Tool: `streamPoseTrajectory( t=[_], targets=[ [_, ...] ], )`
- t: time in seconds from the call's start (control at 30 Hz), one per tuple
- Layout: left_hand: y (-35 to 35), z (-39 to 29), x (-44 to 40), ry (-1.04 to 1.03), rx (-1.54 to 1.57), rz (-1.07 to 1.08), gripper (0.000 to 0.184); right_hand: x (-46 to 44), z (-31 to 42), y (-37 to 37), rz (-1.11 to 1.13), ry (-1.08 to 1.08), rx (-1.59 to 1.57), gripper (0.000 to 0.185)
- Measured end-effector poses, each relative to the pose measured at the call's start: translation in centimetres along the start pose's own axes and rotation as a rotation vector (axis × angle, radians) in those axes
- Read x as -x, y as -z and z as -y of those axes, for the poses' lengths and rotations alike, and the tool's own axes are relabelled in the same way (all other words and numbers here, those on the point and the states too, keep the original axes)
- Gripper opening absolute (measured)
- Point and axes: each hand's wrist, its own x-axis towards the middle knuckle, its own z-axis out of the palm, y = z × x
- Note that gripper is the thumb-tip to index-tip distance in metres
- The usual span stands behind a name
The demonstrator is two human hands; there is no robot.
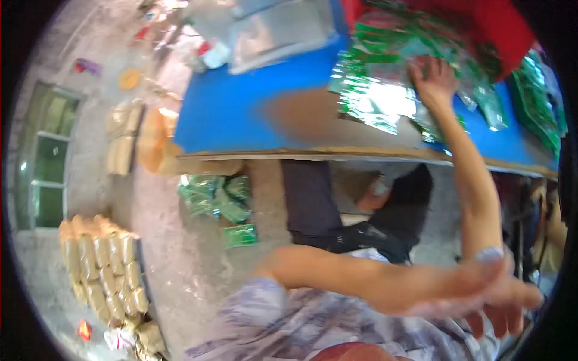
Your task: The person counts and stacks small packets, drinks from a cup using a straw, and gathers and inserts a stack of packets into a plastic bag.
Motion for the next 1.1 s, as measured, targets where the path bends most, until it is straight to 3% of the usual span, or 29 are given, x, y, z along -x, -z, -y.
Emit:
streamPoseTrajectory(
  t=[0.13, 0.23, 0.33, 0.47, 0.57, 0.7, 0.73, 0.8, 0.87, 0.93, 0.97, 1.07, 1.1],
  targets=[
    [-1.8, -1.1, 2.1, 0.098, -0.597, -0.414, 0.057, -0.3, -1.3, -1.3, -0.161, 0.008, -0.219, 0.084],
    [-2.0, -1.9, 3.8, 0.049, -0.597, -0.425, 0.053, -0.6, -1.8, -0.7, -0.153, -0.097, -0.474, 0.082],
    [-2.1, -2.3, 4.5, 0.006, -0.574, -0.421, 0.05, -1.3, -3.0, -1.5, -0.099, -0.1, -0.506, 0.077],
    [-2.2, -2.8, 4.9, -0.076, -0.503, -0.419, 0.046, -0.7, -2.4, -2.8, -0.269, 0.046, -0.128, 0.058],
    [-2.1, -3.6, 4.7, -0.166, -0.448, -0.385, 0.043, -0.6, -1.2, -1.2, -0.173, 0.103, 0.035, 0.054],
    [-1.1, -5.0, 3.9, -0.312, -0.387, -0.388, 0.04, -1.0, -1.5, -1.2, -0.14, 0.104, 0.035, 0.055],
    [0.2, -5.1, 4.5, -0.305, -0.444, -0.435, 0.039, -1.2, -1.6, -1.4, -0.216, 0.152, 0.041, 0.059],
    [4.9, -4.9, 7.1, -0.194, -0.66, -0.57, 0.037, -1.7, -2.1, -0.6, -0.1, 0.069, -0.022, 0.063],
    [10.2, -3.3, 11.8, -0.2, -0.69, -0.876, 0.024, -1.8, -1.8, 3.4, 0.039, 0.159, -0.128, 0.058],
    [13.5, -1.3, 15.5, -0.348, -0.439, -1.227, 0.024, 0.9, -0.1, 8.2, 0.066, 0.478, -0.595, 0.052],
    [15.0, -0.5, 16.7, -0.426, -0.408, -1.337, 0.026, 3.2, 0.7, 9.5, 0.128, 0.61, -0.619, 0.05],
    [18.1, 0.7, 18.0, -0.631, -0.322, -1.388, 0.027, 8.1, 2.5, 11.5, 0.372, 0.944, -0.539, 0.056],
    [18.3, 0.6, 17.5, -0.662, -0.32, -1.373, 0.027, 9.6, 3.1, 11.3, 0.325, 0.934, -0.589, 0.051]
  ],
)
